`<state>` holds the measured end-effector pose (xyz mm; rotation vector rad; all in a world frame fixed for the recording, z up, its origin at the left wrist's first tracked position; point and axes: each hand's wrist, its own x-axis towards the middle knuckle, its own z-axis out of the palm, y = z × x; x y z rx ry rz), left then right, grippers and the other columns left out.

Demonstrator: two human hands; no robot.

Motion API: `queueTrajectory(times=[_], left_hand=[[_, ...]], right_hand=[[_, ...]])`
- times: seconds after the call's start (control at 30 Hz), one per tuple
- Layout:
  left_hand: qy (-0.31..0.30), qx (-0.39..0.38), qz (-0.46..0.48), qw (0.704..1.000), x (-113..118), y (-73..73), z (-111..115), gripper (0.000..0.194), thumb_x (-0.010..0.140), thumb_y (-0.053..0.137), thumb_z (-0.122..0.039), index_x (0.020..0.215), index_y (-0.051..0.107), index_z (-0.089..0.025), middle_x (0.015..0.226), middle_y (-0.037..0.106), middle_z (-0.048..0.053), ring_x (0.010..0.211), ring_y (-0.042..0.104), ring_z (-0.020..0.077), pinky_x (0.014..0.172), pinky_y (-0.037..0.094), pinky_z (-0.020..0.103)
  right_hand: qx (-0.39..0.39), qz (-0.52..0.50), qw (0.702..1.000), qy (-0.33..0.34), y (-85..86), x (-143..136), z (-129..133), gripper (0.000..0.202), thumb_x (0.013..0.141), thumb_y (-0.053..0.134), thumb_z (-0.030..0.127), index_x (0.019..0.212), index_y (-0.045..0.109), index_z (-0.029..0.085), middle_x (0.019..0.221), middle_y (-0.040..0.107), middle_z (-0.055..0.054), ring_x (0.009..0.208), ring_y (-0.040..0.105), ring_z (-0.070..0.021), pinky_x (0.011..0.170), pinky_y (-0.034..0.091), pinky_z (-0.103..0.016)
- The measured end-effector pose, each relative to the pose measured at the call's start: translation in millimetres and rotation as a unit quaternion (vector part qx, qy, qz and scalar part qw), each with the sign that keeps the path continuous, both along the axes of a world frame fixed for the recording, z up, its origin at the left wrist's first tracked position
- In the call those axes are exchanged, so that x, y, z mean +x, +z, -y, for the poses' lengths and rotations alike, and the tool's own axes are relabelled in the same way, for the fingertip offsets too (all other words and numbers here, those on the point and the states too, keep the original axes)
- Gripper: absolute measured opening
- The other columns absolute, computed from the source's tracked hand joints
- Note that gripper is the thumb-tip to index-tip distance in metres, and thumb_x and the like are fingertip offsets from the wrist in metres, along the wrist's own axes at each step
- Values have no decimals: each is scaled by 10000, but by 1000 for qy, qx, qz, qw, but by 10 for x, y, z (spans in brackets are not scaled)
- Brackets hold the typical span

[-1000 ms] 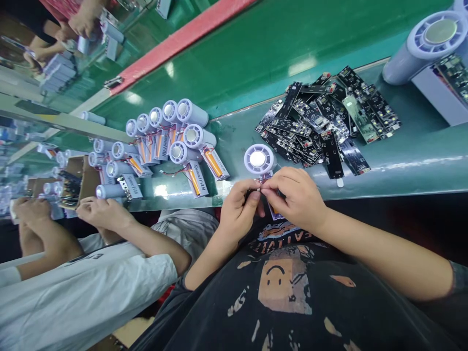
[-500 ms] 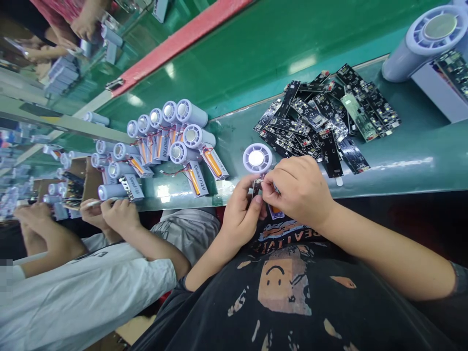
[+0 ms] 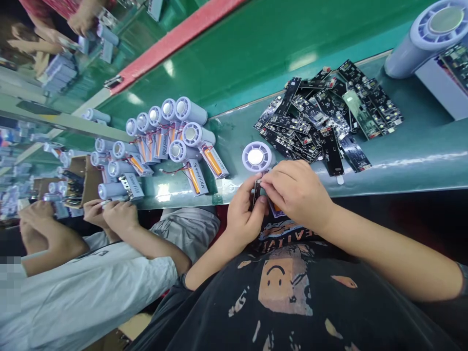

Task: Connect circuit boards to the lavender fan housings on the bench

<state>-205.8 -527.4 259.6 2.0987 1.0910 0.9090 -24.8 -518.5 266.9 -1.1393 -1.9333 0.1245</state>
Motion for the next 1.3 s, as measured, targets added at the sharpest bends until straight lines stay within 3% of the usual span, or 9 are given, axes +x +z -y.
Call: queueTrajectory(times=[0.13,0.3,0.43,0.53,0.67,0.83,1.13,1.2,1.3], left_hand=[[4,-159,101,982,-56,-19,1,387,1030,500,-272,1413,448,-277,1178,669,61,624,623,79,639,596,265],[8,-229,170,958,-136,31,-40,413,988,564,-236,1386,472,-298,1101,665,28,602,555,46,528,515,163],[-2,-214,152,965,-172,53,-85,402,965,543,-173,1354,509,-273,1088,679,31,617,568,50,560,530,175],[-4,-203,142,969,-172,50,-104,417,955,503,-133,1352,504,-261,1085,688,38,624,590,59,579,540,195],[2,-203,130,970,-158,48,-110,433,951,483,-139,1366,482,-264,1079,688,41,617,585,68,557,538,200],[0,-191,128,973,-132,36,-113,406,981,469,-163,1370,491,-278,1045,667,29,566,542,52,497,491,175],[-15,-124,82,989,-108,14,-152,353,1013,349,-103,1217,576,-282,1170,577,25,535,521,6,549,531,191],[-20,-93,44,994,-99,78,-164,324,1014,368,-111,1189,589,-272,1163,577,31,596,556,32,569,543,199],[-12,-23,-35,999,-79,194,-169,244,1009,467,-153,1186,598,-255,1157,593,54,896,643,134,755,597,277]], right_hand=[[2,-67,998,5,11,144,-21,70,973,619,261,995,634,196,897,693,-59,851,646,-203,751,500,-355],[-66,-13,998,7,-33,297,-77,81,951,568,199,944,649,202,845,691,-36,797,648,-203,693,453,-358],[-66,48,997,-7,-64,281,-58,112,963,561,219,927,667,221,873,713,-31,833,653,-226,727,422,-389],[-17,56,997,-42,-20,240,-5,72,964,606,235,969,677,249,892,708,-22,859,644,-229,781,409,-408],[71,46,996,-25,82,175,57,90,943,618,197,944,673,267,785,663,4,760,601,-197,759,402,-387],[48,160,985,-39,80,103,30,132,982,585,204,938,709,216,750,671,-2,685,550,-176,679,336,-362],[109,116,987,-8,25,146,55,126,964,617,152,1023,698,228,855,751,2,690,612,-147,684,405,-335],[108,122,987,-13,29,141,59,142,970,607,154,1009,706,250,856,758,11,731,647,-146,704,425,-335],[114,122,986,-13,20,128,49,153,964,612,138,1007,716,242,865,763,-3,804,686,-162,719,447,-343]])
